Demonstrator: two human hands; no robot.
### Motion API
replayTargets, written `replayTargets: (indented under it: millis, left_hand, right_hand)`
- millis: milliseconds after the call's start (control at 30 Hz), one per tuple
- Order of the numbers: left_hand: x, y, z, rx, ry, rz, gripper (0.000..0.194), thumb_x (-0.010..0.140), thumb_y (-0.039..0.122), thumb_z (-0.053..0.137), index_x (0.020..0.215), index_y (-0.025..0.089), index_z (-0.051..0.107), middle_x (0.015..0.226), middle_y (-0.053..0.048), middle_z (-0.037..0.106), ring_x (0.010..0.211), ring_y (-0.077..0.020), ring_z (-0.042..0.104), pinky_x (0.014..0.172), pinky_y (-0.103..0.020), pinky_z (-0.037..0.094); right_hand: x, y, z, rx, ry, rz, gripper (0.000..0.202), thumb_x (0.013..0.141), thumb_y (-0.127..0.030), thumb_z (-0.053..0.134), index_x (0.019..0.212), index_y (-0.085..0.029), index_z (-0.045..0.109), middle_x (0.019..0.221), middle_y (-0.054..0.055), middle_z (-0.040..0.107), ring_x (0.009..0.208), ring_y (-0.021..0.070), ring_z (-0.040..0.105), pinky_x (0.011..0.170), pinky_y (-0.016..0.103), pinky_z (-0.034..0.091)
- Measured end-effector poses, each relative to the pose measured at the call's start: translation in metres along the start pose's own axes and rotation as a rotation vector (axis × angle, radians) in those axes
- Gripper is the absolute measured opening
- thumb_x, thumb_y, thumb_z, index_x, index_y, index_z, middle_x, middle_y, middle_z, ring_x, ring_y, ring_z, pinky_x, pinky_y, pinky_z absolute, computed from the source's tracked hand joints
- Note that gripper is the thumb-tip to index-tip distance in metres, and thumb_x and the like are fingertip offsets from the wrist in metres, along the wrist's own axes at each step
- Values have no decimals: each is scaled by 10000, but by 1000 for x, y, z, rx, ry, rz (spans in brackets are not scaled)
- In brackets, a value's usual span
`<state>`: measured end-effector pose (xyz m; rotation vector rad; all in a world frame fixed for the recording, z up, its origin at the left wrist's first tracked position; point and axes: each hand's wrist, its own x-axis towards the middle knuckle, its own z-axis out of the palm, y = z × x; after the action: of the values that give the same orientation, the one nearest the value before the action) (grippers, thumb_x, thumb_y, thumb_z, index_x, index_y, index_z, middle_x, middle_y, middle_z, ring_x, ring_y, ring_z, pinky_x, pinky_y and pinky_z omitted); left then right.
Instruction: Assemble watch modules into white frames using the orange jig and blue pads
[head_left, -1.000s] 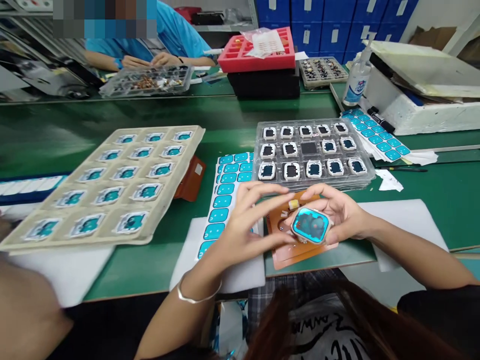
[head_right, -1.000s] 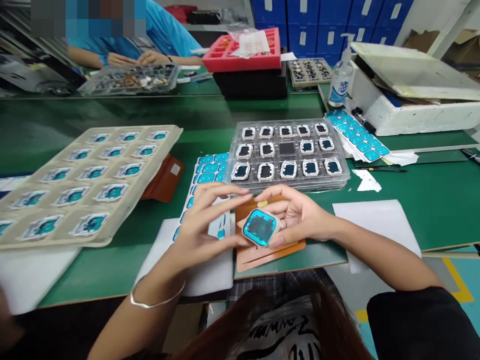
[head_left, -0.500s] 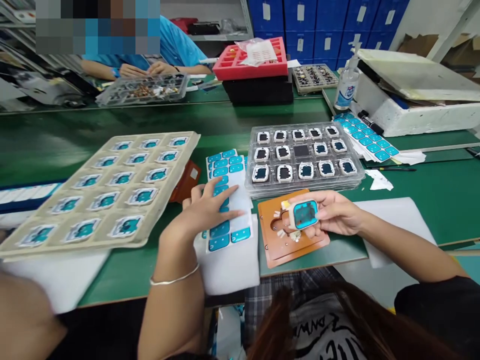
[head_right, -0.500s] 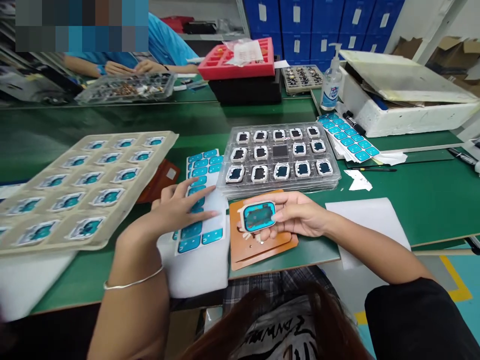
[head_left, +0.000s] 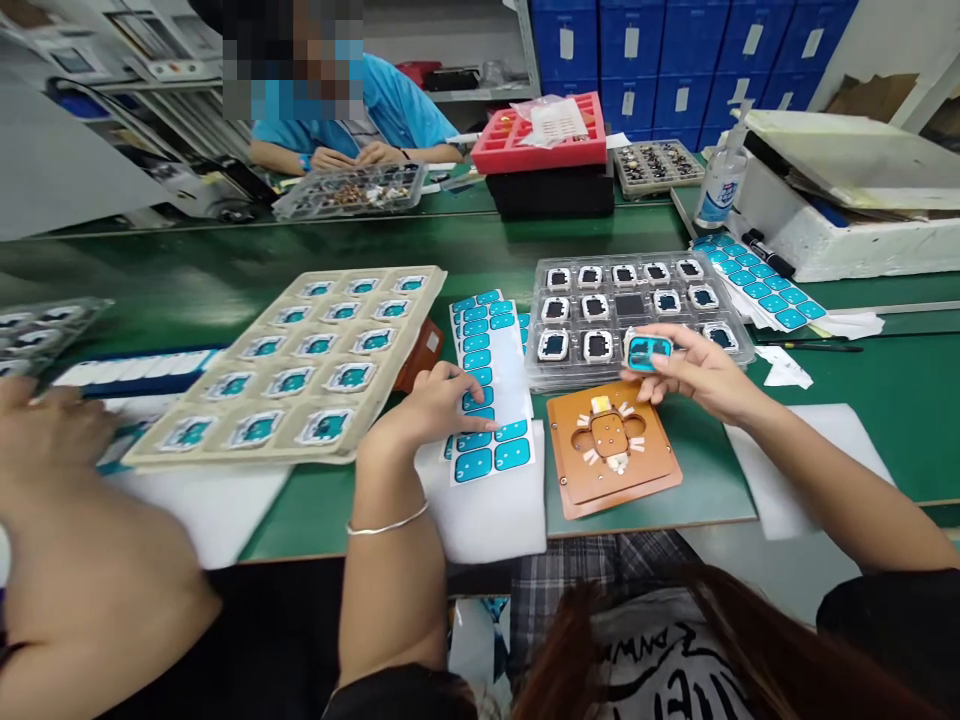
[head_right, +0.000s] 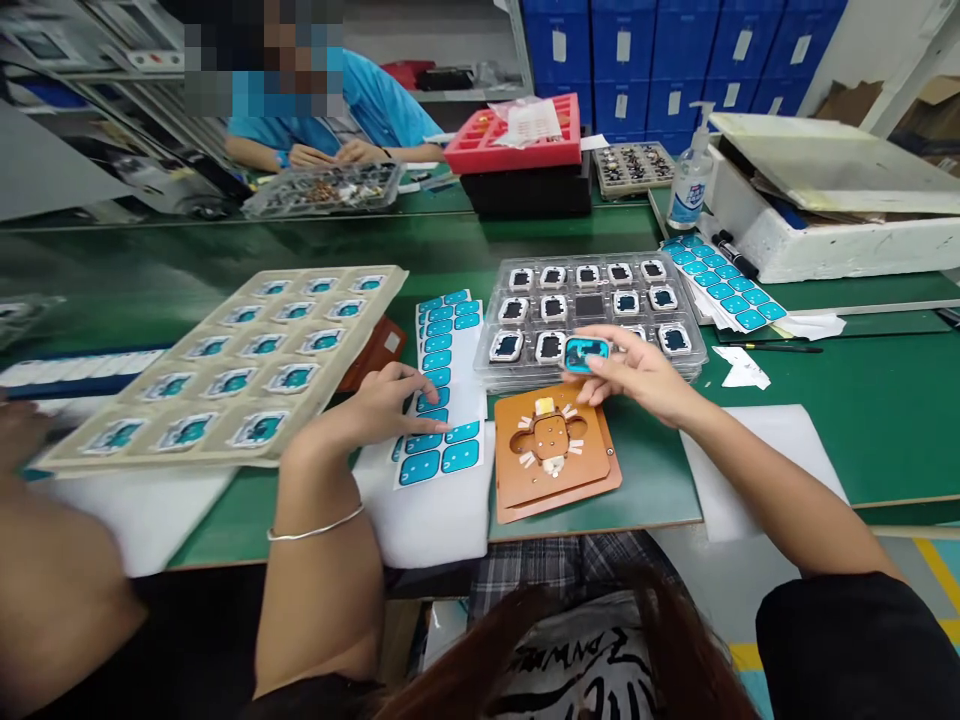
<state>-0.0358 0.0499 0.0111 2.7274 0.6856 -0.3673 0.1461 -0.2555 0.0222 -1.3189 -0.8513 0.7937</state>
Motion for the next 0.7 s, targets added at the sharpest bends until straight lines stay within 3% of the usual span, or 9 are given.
replayTargets:
  millis: [100,200,267,333,433,533,633,700]
  left_hand:
    - [1,0,-1,-10,0,13,608,495,760,689,812,242,663,1147,-114,499,1161,-388,433,991,-503,422]
    - [1,2,-2,-6,-12,29,567,491,725,713,778,237,664,1098,-112,523,1124,-371,459,947,-474,456]
    - [1,4,-3,1,-22,34,534,498,697,722,750,232,649,1060,-107,538,1086,-355,484,899,-448,481]
    - [2,6,-4,9,-29,36,497,512,665,724,720,225,624,1039,-108,546,1065,-351,498,853,-429,494]
    - [0,9,-5,12,-34,51,430,549,605,717,681,220,577,1009,-104,565,1053,-353,508,802,-416,492]
    - [-9,10,-9,-12,-52,85,328,637,507,676,696,221,528,890,-63,609,947,-302,566,763,-397,486]
    - [-23,10,-16,-97,-76,160,239,723,411,631,839,227,531,842,-17,638,826,-216,615,716,-331,501]
    - [-31,14,-19,-225,-23,325,237,770,384,634,931,227,557,845,-9,654,791,-181,630,687,-294,510]
  right_hand:
    - [19,-5,-19,-456,203,-184,415,907,-331,586,1300,-196,580,815,37,718,719,170,683,700,345,565]
    - [46,-13,-25,-1006,304,-334,343,922,-222,506,1228,-171,652,1076,111,702,943,236,663,841,416,525]
    - [63,-16,-22,-1331,287,-308,358,947,-198,446,1238,-146,648,1227,155,642,1070,277,615,879,428,492]
    - [77,-16,-15,-1543,259,-200,381,964,-187,403,1265,-129,628,1237,183,625,1040,300,613,815,415,483]
    - [89,-14,-6,-1655,232,-99,350,965,-205,424,1201,-116,667,1134,191,661,942,315,617,735,395,447]
    - [89,-15,1,-1683,243,-83,351,983,-286,436,1140,-105,694,1153,201,648,986,340,584,756,403,411]
    - [79,-18,9,-1701,241,-153,398,1015,-339,382,1144,-116,685,1210,184,628,1054,336,537,803,407,374]
    - [69,-20,16,-1686,98,-268,375,1014,-365,407,1145,-143,679,1174,147,660,1055,311,519,809,387,354]
